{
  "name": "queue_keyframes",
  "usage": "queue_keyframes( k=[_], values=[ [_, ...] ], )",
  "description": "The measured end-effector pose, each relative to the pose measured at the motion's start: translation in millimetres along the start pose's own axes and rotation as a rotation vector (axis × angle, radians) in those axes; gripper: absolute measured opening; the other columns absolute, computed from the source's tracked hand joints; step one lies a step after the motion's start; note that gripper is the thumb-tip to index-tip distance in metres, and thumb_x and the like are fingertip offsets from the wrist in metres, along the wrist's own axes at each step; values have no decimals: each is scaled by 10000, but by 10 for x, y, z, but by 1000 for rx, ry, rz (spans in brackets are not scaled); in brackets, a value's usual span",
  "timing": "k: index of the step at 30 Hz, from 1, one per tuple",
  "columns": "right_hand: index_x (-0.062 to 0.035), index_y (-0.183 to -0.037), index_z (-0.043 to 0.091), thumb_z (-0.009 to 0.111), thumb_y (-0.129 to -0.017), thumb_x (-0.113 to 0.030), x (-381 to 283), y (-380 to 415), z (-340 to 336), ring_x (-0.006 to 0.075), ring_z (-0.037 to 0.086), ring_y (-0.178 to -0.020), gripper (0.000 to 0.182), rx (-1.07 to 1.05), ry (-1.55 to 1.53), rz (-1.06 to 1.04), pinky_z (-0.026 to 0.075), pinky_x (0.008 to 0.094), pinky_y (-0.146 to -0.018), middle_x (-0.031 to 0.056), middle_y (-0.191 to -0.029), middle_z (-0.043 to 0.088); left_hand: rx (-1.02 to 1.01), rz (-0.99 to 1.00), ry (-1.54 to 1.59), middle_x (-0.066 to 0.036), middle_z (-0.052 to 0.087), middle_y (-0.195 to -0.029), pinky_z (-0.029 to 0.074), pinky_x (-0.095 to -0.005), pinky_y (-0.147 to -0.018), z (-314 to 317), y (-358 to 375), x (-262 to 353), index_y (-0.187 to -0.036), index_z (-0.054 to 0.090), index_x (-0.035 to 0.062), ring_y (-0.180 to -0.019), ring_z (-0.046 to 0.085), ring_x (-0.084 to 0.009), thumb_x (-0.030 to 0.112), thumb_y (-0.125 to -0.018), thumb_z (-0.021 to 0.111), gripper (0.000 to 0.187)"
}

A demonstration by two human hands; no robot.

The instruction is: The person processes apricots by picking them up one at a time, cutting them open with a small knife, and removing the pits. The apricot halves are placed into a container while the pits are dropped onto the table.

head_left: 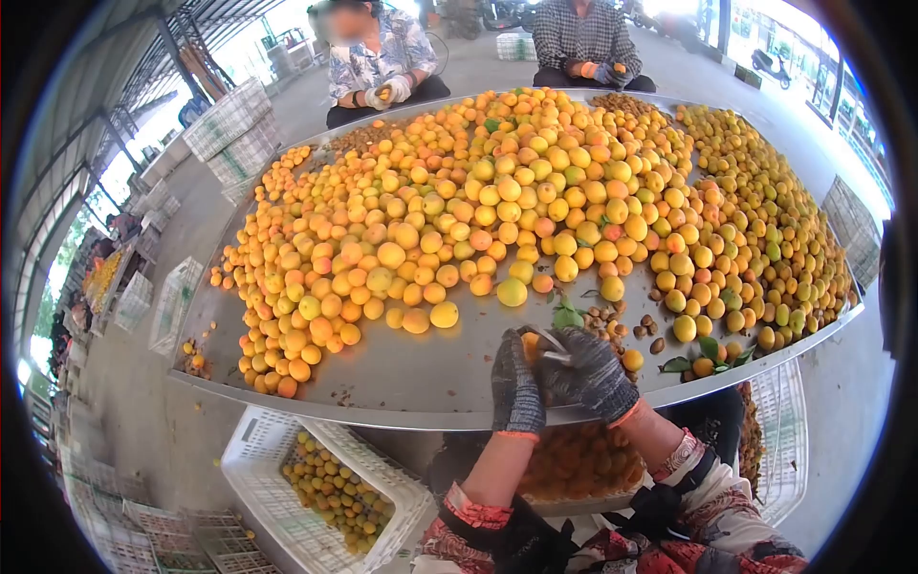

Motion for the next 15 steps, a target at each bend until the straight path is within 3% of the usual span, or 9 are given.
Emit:
queue_keyframes(
  k=[2,3,4,5,8,10,12,13,15],
  values=[
    [-14,-1033,544,614,-747,-10,96,13,10,183,569,-880,294,39,-241,138,461,294,-759,70,-962,583,38,-21,28,-93,563,-947,490,-309,-640,-44,23,35,-1049,526,66,-799,562,-200,423,-889,376,419],
    [-9,-1027,546,599,-755,21,185,30,13,159,564,-888,279,78,-478,277,465,281,-764,55,-971,584,-41,-44,105,-73,573,-923,451,-284,-534,-88,-34,19,-1057,538,85,-742,556,-172,415,-886,388,401],
    [3,-1052,535,601,-743,49,286,47,37,156,563,-898,320,163,-1159,438,471,276,-774,60,-987,583,-120,-65,182,-53,583,-899,412,-259,-428,-112,-64,6,-1064,550,104,-684,551,-144,408,-883,399,384],
    [3,-1052,535,601,-743,49,308,50,3,156,563,-898,320,160,-1157,436,471,276,-774,60,-987,583,-120,-62,185,-53,583,-899,412,-259,-428,-128,-70,-11,-1064,550,104,-684,551,-144,408,-883,399,384],
    [-4,-1111,518,664,-724,-45,-12,-53,-301,169,541,-956,415,50,-308,167,451,285,-807,106,-974,582,-152,-127,89,-65,581,-946,459,-265,-555,-129,-15,9,-1071,549,67,-792,549,-139,352,-908,382,369],
    [-10,-1110,520,670,-711,-62,-126,-59,-285,191,547,-944,429,-37,-121,68,448,293,-808,116,-973,580,-295,338,-266,-85,574,-1012,458,-267,-709,-125,45,-44,-1089,537,30,-882,537,-150,293,-925,366,354],
    [-28,-1057,542,670,-679,-78,-131,-40,-185,259,565,-883,403,-42,18,-128,449,319,-786,124,-963,577,-238,296,-336,-91,571,-1030,440,-267,-759,-131,75,-69,-1089,534,15,-907,529,-152,275,-928,364,350],
    [-28,-1057,542,670,-679,-78,-119,-8,-162,259,565,-883,403,-43,15,-135,449,319,-786,124,-963,577,-193,245,-406,-98,569,-1048,422,-266,-808,-138,88,-71,-1090,530,0,-931,521,-154,256,-930,362,346],
    [-27,-993,558,669,-675,-78,-100,20,-161,242,581,-835,341,-19,-119,295,456,310,-751,109,-917,589,-224,215,-292,-107,565,-1046,424,-271,-800,-168,89,-39,-1109,519,-13,-934,521,-160,233,-921,389,336]
  ],
)
Point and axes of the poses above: each hand's wrist, its own y-axis away from the middle knuckle, its own z-axis out of the palm, x = y × z, the point moved 2 cm from there along -y, towards the middle knuckle
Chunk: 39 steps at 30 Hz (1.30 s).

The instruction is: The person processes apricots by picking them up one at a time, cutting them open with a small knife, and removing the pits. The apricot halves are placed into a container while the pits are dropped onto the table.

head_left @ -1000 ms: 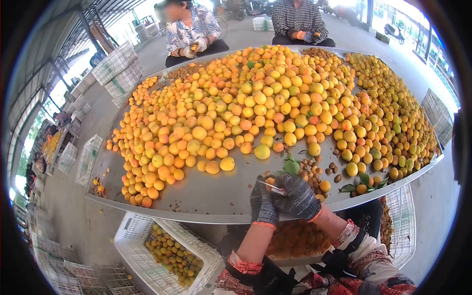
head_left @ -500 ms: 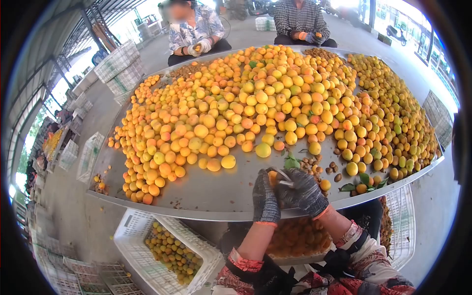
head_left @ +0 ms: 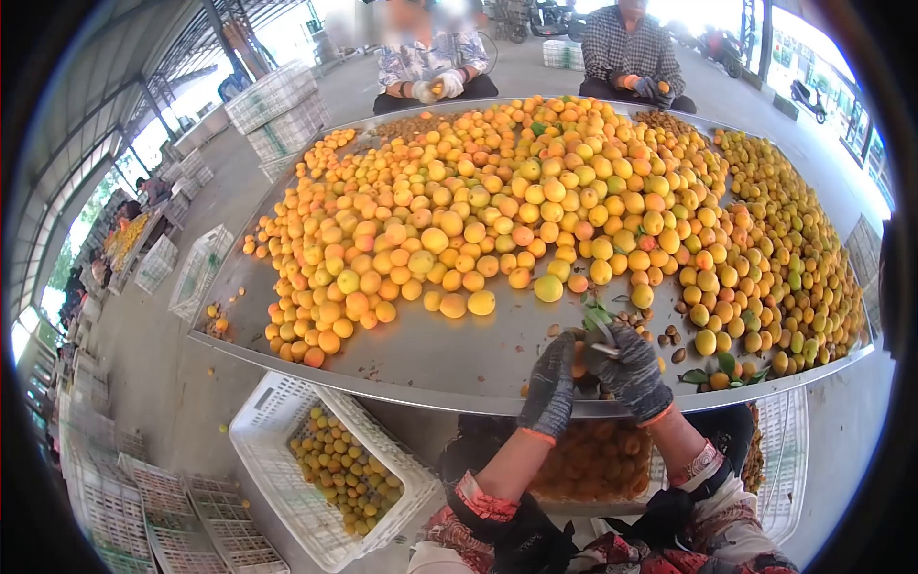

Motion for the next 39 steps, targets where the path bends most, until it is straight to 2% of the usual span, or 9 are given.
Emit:
queue_keyframes(
  k=[8,12,16,17,18,20,25,27,39],
  values=[
    [-15,-981,559,591,-778,11,985,-172,-103,111,550,-786,207,155,-585,126,458,242,-702,49,-864,603,-761,642,-903,-150,578,-1038,431,-362,-807,62,520,286,-1100,556,111,-940,553,-294,298,-818,554,339],
    [-12,-1001,553,635,-761,-75,833,-4,-31,121,565,-751,261,86,-338,33,463,262,-670,56,-837,618,-852,499,-932,-143,590,-1011,436,-374,-797,61,549,363,-1095,566,149,-925,560,-296,344,-800,570,353],
    [-13,-974,560,633,-777,-110,1525,-45,94,119,571,-740,231,2,256,-214,464,279,-642,71,-830,626,-621,649,-1021,-153,600,-971,451,-370,-764,-82,425,272,-1089,559,83,-879,575,-300,350,-792,583,401],
    [-18,-945,572,629,-783,-118,1680,-81,213,123,572,-717,198,48,-537,205,462,284,-628,67,-816,624,-509,687,-984,-153,605,-948,460,-361,-740,-129,368,227,-1084,556,55,-852,583,-297,325,-798,584,394],
    [-18,-945,572,629,-783,-118,1546,-119,204,123,572,-717,198,43,-532,203,462,284,-628,67,-816,624,-503,687,-980,-153,605,-948,460,-361,-740,-165,328,195,-1084,556,55,-852,583,-297,325,-798,584,394],
    [-15,-935,578,634,-778,-124,959,-236,134,123,571,-709,199,-37,276,-157,460,283,-626,66,-804,621,-275,402,-269,-119,613,-849,475,-313,-615,-307,230,173,-1065,559,27,-704,599,-234,256,-833,565,326],
    [-8,-963,574,634,-772,-128,185,-662,427,128,570,-727,233,-145,-29,115,461,277,-641,70,-776,615,129,2,212,-49,588,-770,439,-238,-503,-551,95,392,-1022,577,58,-591,559,-133,227,-866,511,239],
    [-45,-1095,535,562,-771,-279,250,-890,742,301,582,-859,401,-171,57,-159,458,368,-745,185,-950,593,305,-32,288,-52,584,-764,436,-233,-506,-695,43,397,-1001,579,64,-593,558,-129,274,-862,496,265],
    [-78,-1189,468,594,-766,-290,43,-1351,1398,287,533,-1027,489,-270,268,-86,431,353,-854,157,-1151,526,494,-8,361,-63,587,-798,420,-262,-524,-984,-112,431,-1024,566,68,-561,533,-138,323,-854,472,321]
  ],
)
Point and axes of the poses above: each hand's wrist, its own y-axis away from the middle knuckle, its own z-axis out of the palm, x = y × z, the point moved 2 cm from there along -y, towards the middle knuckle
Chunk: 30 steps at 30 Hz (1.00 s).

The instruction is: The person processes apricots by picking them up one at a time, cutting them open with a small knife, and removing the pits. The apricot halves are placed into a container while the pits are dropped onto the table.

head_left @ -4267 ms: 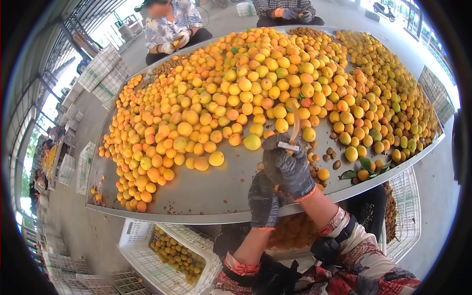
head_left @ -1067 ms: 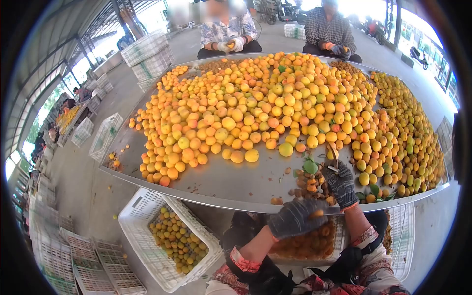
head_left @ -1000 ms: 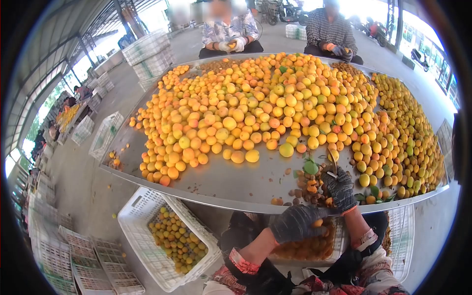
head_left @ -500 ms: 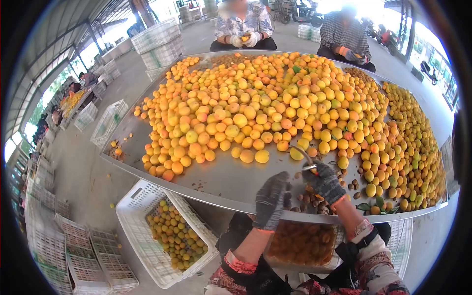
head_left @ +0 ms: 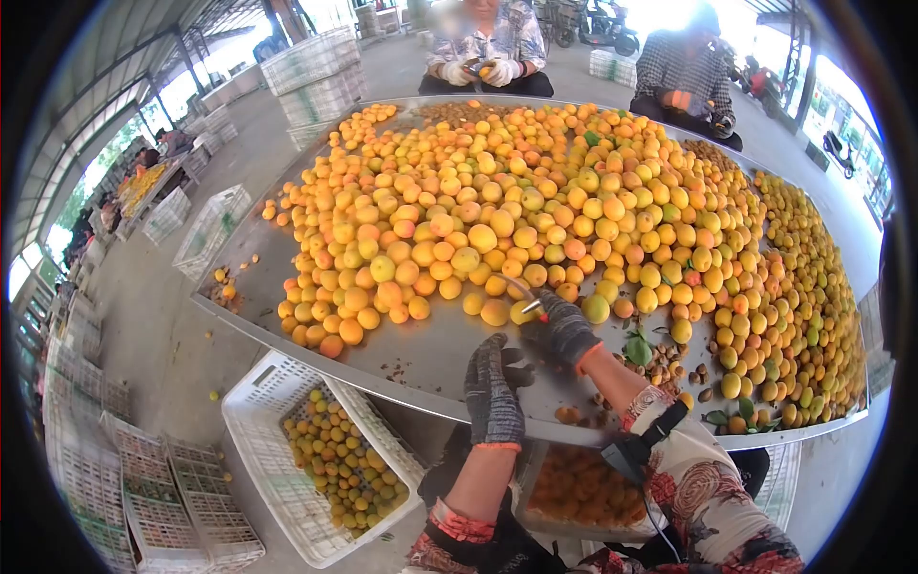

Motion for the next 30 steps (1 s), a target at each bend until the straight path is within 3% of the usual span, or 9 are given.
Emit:
queue_keyframes(
  k=[4,9,12,17,21,22,25,26,30],
  values=[
    [-68,-1213,449,682,-721,-274,32,191,-96,276,551,-986,582,-201,-574,-34,441,332,-831,152,-1103,553,10,-1,2,-82,584,-893,445,-268,-585,-10,12,1,-1072,548,55,-676,557,-147,339,-867,470,359],
    [-40,-1205,441,699,-703,-99,-192,585,-411,173,549,-897,568,-60,-189,-414,450,298,-772,77,-1056,558,-231,110,-301,-94,543,-1070,442,-269,-781,53,67,35,-1160,495,23,-955,514,-161,361,-892,465,432],
    [-55,-1216,426,699,-708,-121,-255,693,-541,154,555,-841,581,12,-185,-607,456,289,-735,59,-1026,563,-304,56,-47,-116,541,-1078,452,-286,-776,94,108,-31,-1156,476,16,-914,547,-181,326,-883,491,413],
    [-33,-1241,373,604,-811,-120,-252,1069,-809,105,515,-842,496,-20,-822,61,450,258,-728,44,-1007,529,-592,81,365,-143,531,-1082,463,-308,-777,233,184,40,-1213,403,30,-880,574,-208,327,-859,529,479],
    [-34,-1251,370,544,-859,-135,-130,1300,-699,102,500,-856,441,268,-326,-499,430,240,-724,54,-1003,517,-654,97,346,-146,511,-1103,449,-321,-824,270,237,12,-1247,363,45,-909,563,-218,346,-842,558,541],
    [-21,-1249,379,539,-856,-81,-216,1393,-739,113,527,-861,429,76,-697,-226,449,255,-736,65,-1001,535,-643,120,310,-139,506,-1111,445,-310,-830,272,257,5,-1247,367,49,-916,558,-210,353,-838,566,548],
    [-8,-1243,386,553,-833,-14,-264,1430,-644,124,555,-840,443,304,-360,-566,469,263,-729,70,-987,557,-631,93,244,-116,497,-1123,439,-295,-843,228,280,-8,-1252,365,48,-952,536,-190,357,-835,571,558],
    [6,-1232,396,577,-807,19,-306,1458,-613,129,572,-805,463,242,-464,-357,480,267,-706,77,-969,573,-633,90,242,-116,497,-1123,439,-295,-843,218,271,-36,-1252,365,48,-952,536,-190,357,-835,571,558],
    [16,-1216,407,584,-806,7,-446,1505,-597,141,576,-815,447,402,-290,-471,480,276,-712,100,-988,576,-623,65,255,-74,488,-1144,420,-298,-874,222,271,-69,-1259,367,53,-1009,503,-180,353,-819,593,578]
  ],
)
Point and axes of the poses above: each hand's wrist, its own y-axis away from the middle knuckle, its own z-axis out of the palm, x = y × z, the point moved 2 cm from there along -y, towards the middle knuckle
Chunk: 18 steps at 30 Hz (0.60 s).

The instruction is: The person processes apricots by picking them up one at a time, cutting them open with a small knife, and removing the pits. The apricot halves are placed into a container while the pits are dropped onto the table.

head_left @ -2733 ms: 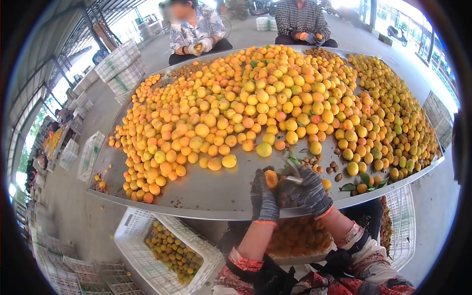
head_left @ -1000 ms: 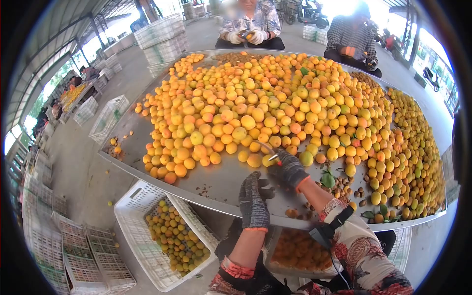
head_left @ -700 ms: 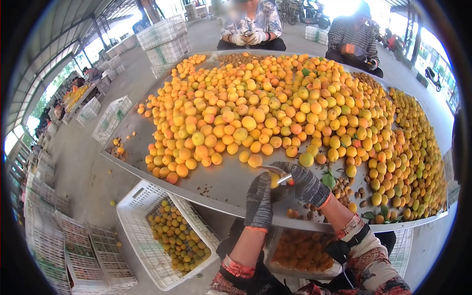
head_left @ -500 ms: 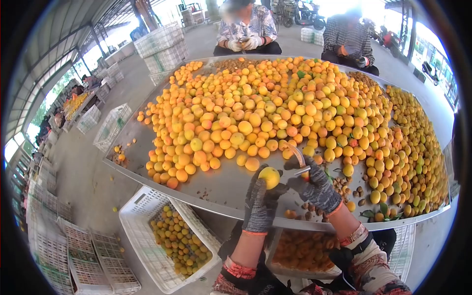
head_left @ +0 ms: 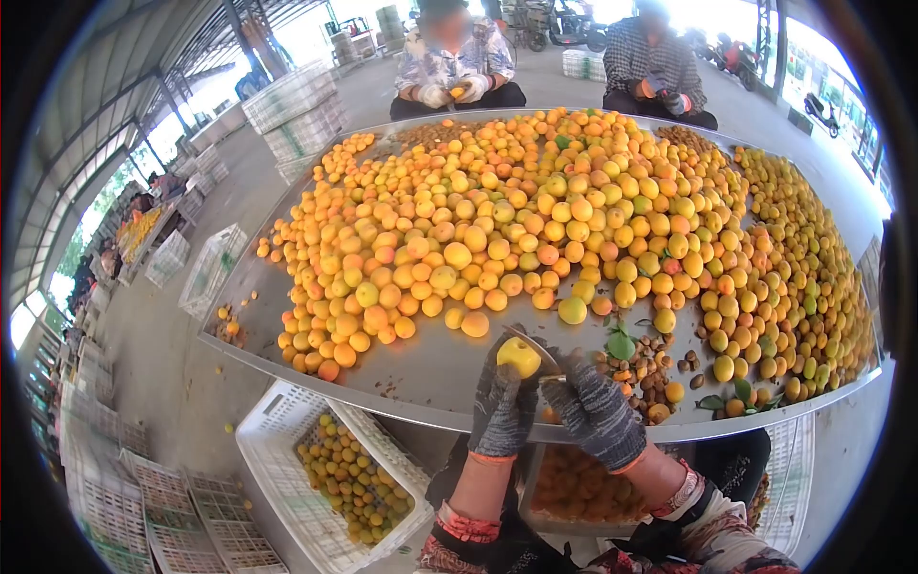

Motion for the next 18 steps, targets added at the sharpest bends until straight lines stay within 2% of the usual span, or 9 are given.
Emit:
queue_keyframes(
  k=[2,9,11,13,15,18],
  values=[
    [27,-1214,402,587,-806,-2,13,-3,26,164,585,-811,449,-30,-66,76,482,286,-707,124,-1003,577,-18,11,-4,-92,490,-1137,425,-279,-864,23,-1,-2,-1256,363,35,-1018,499,-173,348,-817,600,589],
    [28,-1187,428,581,-817,-22,-134,-61,-15,158,579,-823,404,14,-44,45,472,275,-707,117,-960,584,-69,43,-58,-91,495,-1150,407,-314,-904,74,43,70,-1267,362,48,-1046,492,-195,295,-788,644,609],
    [19,-1183,433,574,-821,-21,-37,12,21,146,575,-815,390,-35,-151,160,471,266,-696,101,-941,585,-82,53,-69,-88,498,-1155,415,-317,-897,75,40,74,-1270,365,63,-1048,492,-198,288,-767,668,629],
    [15,-1189,427,568,-822,-15,110,116,82,143,574,-807,395,-10,-226,140,471,263,-685,98,-944,582,-133,73,-13,-94,490,-1169,390,-323,-926,66,30,62,-1267,378,42,-1075,481,-202,161,-756,673,602],
    [12,-1196,420,562,-823,-9,142,133,90,139,572,-799,400,18,-301,116,471,261,-675,94,-947,580,-142,85,-25,-93,485,-1179,393,-321,-923,20,33,39,-1267,382,44,-1079,479,-199,118,-742,673,604],
    [13,-1205,410,548,-827,2,94,100,27,129,560,-794,402,35,-216,63,466,255,-675,89,-961,571,-160,97,-54,-88,474,-1201,397,-314,-918,-4,29,17,-1269,386,47,-1084,473,-189,57,-725,670,613]
  ],
)
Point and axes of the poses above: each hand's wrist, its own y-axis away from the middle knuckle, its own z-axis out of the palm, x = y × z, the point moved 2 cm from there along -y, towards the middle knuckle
